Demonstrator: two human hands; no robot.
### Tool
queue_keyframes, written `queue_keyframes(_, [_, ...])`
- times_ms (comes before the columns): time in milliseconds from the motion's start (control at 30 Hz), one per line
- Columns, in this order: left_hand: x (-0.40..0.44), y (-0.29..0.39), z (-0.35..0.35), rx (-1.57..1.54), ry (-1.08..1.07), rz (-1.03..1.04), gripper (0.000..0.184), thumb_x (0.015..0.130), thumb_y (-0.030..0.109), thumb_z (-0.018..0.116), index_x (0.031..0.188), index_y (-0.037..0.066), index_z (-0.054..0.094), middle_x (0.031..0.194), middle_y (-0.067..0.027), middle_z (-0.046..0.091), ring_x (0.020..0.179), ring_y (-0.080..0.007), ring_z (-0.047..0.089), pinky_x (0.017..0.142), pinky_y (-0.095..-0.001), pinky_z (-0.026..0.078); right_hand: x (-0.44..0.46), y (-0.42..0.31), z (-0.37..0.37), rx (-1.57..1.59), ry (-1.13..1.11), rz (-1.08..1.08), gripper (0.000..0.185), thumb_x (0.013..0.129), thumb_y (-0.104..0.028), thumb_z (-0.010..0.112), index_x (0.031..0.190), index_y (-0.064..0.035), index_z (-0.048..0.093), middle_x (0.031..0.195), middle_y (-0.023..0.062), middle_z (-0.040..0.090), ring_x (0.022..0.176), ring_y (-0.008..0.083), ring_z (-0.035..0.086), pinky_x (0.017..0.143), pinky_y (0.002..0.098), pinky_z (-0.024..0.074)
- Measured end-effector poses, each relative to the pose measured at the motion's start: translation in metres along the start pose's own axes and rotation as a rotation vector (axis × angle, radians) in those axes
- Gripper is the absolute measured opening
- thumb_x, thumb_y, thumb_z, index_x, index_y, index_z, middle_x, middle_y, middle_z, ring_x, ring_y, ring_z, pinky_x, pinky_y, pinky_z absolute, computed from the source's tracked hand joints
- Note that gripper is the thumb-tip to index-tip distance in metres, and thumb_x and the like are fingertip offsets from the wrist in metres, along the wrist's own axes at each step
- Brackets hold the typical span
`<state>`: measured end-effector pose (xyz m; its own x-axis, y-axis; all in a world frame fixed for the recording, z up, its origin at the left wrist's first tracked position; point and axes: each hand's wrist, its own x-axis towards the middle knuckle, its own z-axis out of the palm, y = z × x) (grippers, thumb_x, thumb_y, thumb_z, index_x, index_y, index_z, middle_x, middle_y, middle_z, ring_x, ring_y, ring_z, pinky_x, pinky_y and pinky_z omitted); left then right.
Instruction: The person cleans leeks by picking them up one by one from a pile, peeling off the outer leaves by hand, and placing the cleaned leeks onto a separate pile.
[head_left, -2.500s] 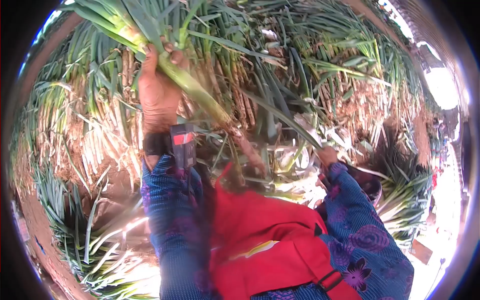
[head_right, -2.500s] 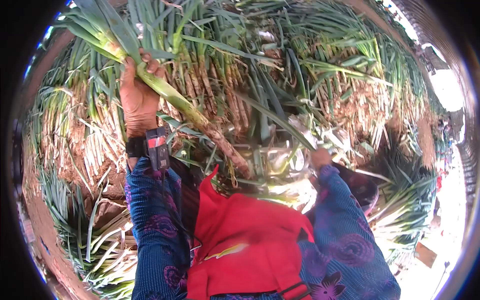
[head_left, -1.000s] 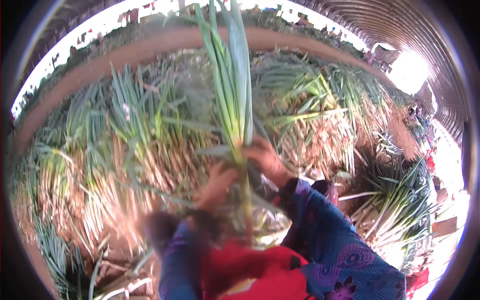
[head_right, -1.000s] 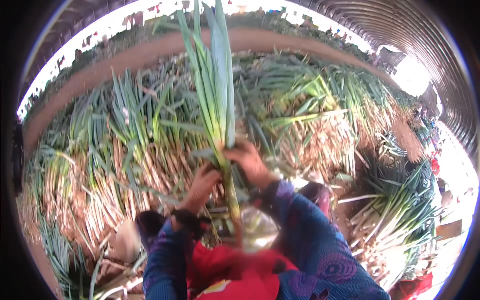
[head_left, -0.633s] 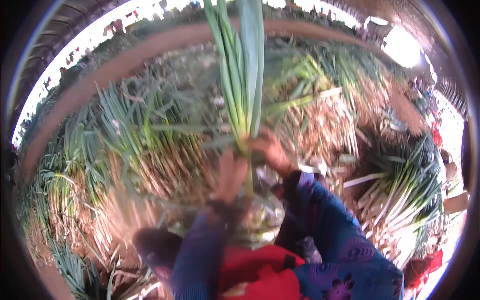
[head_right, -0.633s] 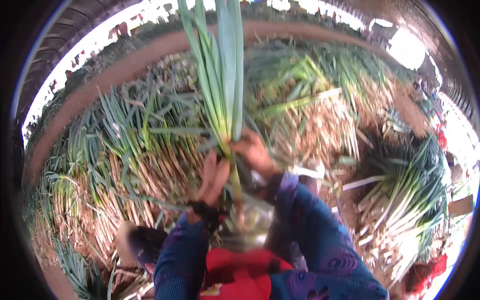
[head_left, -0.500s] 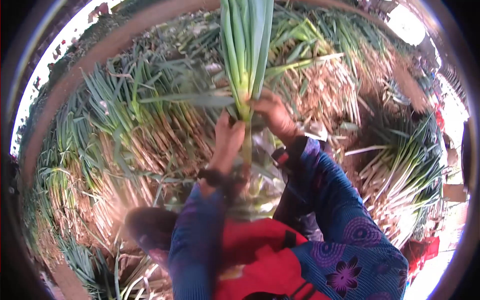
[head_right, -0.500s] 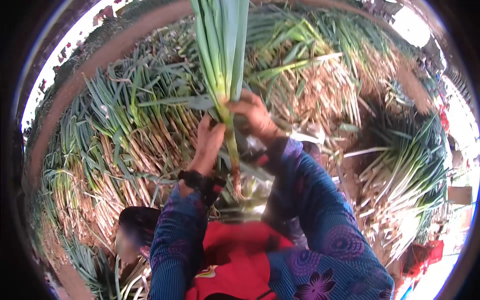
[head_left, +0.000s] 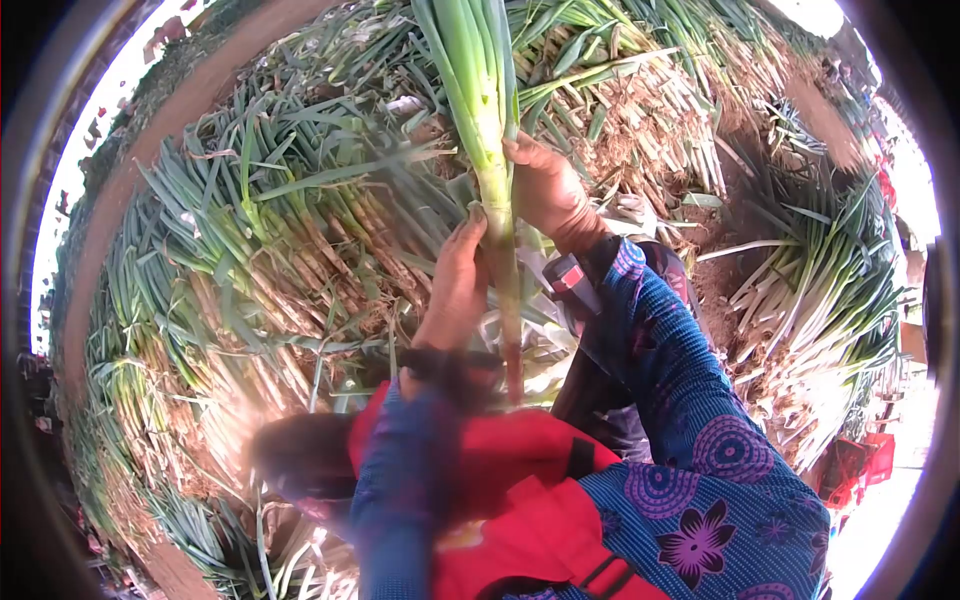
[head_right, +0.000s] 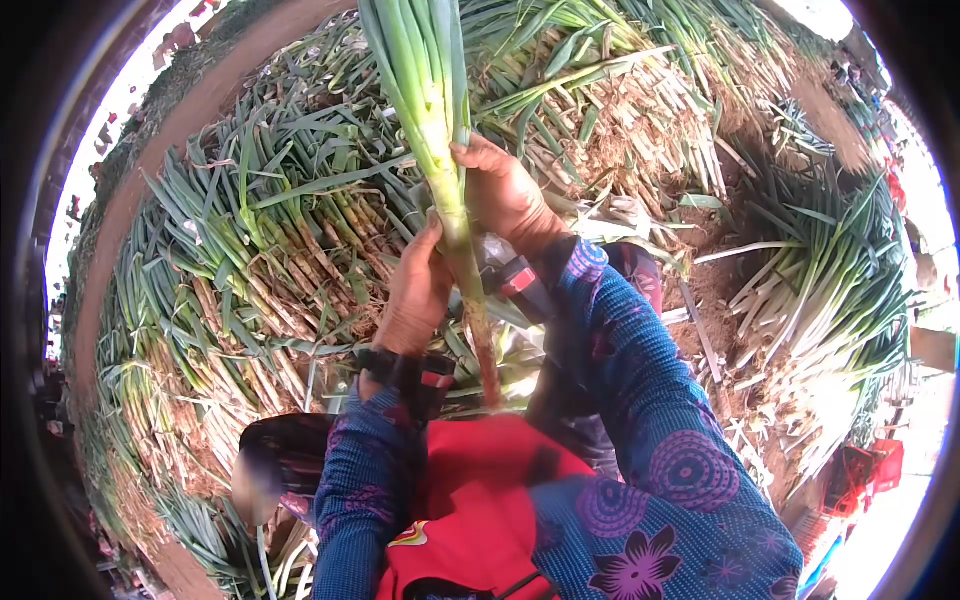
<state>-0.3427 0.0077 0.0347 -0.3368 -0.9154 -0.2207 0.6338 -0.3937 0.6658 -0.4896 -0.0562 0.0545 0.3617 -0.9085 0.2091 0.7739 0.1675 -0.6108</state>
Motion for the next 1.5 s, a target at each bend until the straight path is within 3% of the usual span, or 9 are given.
queue_keyframes(467, [0.004, -0.006, -0.002, 0.139, -0.046, -0.284, 0.018, 0.094, 0.018, 0.056, 0.097, 0.001, 0.060, 0.078, -0.0040, 0.062, 0.066, -0.0144, 0.060, 0.060, -0.0270, 0.049, -0.013, -0.001, 0.010, 0.349, -0.178, 0.114, 0.049, 0.084, -0.027, 0.063, 0.122, 0.0021, 0.051, 0.100, 0.0161, 0.057, 0.081, 0.0249, 0.054, 0.074, 0.0382, 0.0458])
queue_keyframes(567, [0.010, -0.030, -0.038, 0.420, -0.405, -0.142, 0.022, 0.094, 0.016, 0.055, 0.106, 0.000, 0.062, 0.084, -0.0067, 0.064, 0.072, -0.0168, 0.063, 0.066, -0.0308, 0.053, -0.011, -0.004, 0.014, 0.393, -0.311, 0.130, 0.050, 0.085, -0.027, 0.061, 0.122, 0.0035, 0.049, 0.099, 0.0154, 0.057, 0.079, 0.0238, 0.053, 0.071, 0.0363, 0.0450])
queue_keyframes(800, [-0.008, -0.046, -0.077, 0.607, -0.067, -0.405, 0.031, 0.092, 0.032, 0.057, 0.104, 0.004, 0.065, 0.085, -0.0030, 0.065, 0.068, -0.0123, 0.062, 0.063, -0.0268, 0.051, -0.013, -0.026, 0.015, 0.218, -0.207, -0.036, 0.048, 0.085, -0.024, 0.061, 0.121, 0.0051, 0.049, 0.095, 0.0122, 0.052, 0.075, 0.0196, 0.049, 0.062, 0.0319, 0.0420])
queue_keyframes(967, [-0.030, -0.058, -0.211, 1.421, 0.117, -0.344, 0.041, 0.085, 0.033, 0.053, 0.099, -0.003, 0.065, 0.092, -0.0247, 0.065, 0.090, -0.0343, 0.065, 0.081, -0.0428, 0.048, -0.013, -0.067, -0.012, 0.323, -0.118, -0.173, 0.049, 0.086, -0.017, 0.063, 0.125, 0.0077, 0.045, 0.103, 0.0160, 0.053, 0.086, 0.0236, 0.051, 0.074, 0.0343, 0.0455])
queue_keyframes(1067, [-0.076, -0.042, -0.258, 1.709, 0.225, -0.412, 0.046, 0.080, 0.031, 0.063, 0.111, -0.003, 0.060, 0.115, -0.0264, 0.059, 0.110, -0.0390, 0.056, 0.093, -0.0444, 0.044, -0.017, -0.095, -0.019, 0.273, -0.116, -0.262, 0.047, 0.089, -0.020, 0.060, 0.127, 0.0041, 0.043, 0.105, 0.0204, 0.054, 0.086, 0.0275, 0.057, 0.079, 0.0397, 0.0507])
queue_keyframes(1200, [-0.049, -0.020, -0.236, 1.422, 0.157, 0.005, 0.068, 0.078, 0.023, 0.071, 0.135, -0.002, 0.043, 0.138, -0.0231, 0.044, 0.125, -0.0351, 0.046, 0.104, -0.0388, 0.038, -0.012, -0.085, -0.028, 0.247, -0.077, -0.224, 0.054, 0.088, -0.029, 0.065, 0.126, 0.0019, 0.042, 0.104, 0.0218, 0.056, 0.088, 0.0283, 0.059, 0.078, 0.0428, 0.0526])
queue_keyframes(1267, [-0.023, 0.001, -0.147, 0.854, 0.025, 0.033, 0.066, 0.082, 0.014, 0.068, 0.139, -0.002, 0.039, 0.133, -0.0201, 0.048, 0.124, -0.0293, 0.047, 0.105, -0.0375, 0.037, -0.006, -0.070, -0.027, 0.106, 0.006, -0.296, 0.053, 0.087, -0.032, 0.066, 0.122, 0.0002, 0.044, 0.099, 0.0182, 0.058, 0.084, 0.0265, 0.059, 0.075, 0.0421, 0.0518])
queue_keyframes(1333, [-0.024, 0.026, -0.053, 0.720, -0.159, 0.123, 0.058, 0.086, 0.009, 0.065, 0.138, 0.001, 0.040, 0.137, -0.0156, 0.046, 0.126, -0.0246, 0.046, 0.104, -0.0351, 0.037, -0.002, -0.052, -0.021, 0.025, 0.109, -0.317, 0.051, 0.085, -0.033, 0.068, 0.118, -0.0010, 0.046, 0.096, 0.0163, 0.058, 0.081, 0.0257, 0.058, 0.074, 0.0420, 0.0514])
queue_keyframes(1500, [0.004, 0.002, -0.004, 0.749, -0.154, 0.236, 0.043, 0.080, 0.000, 0.067, 0.120, 0.003, 0.051, 0.106, -0.0061, 0.057, 0.094, -0.0128, 0.055, 0.078, -0.0269, 0.047, -0.002, -0.029, -0.009, 0.093, 0.141, -0.253, 0.044, 0.087, -0.030, 0.064, 0.116, -0.0017, 0.047, 0.096, 0.0159, 0.057, 0.081, 0.0254, 0.057, 0.073, 0.0404, 0.0512])
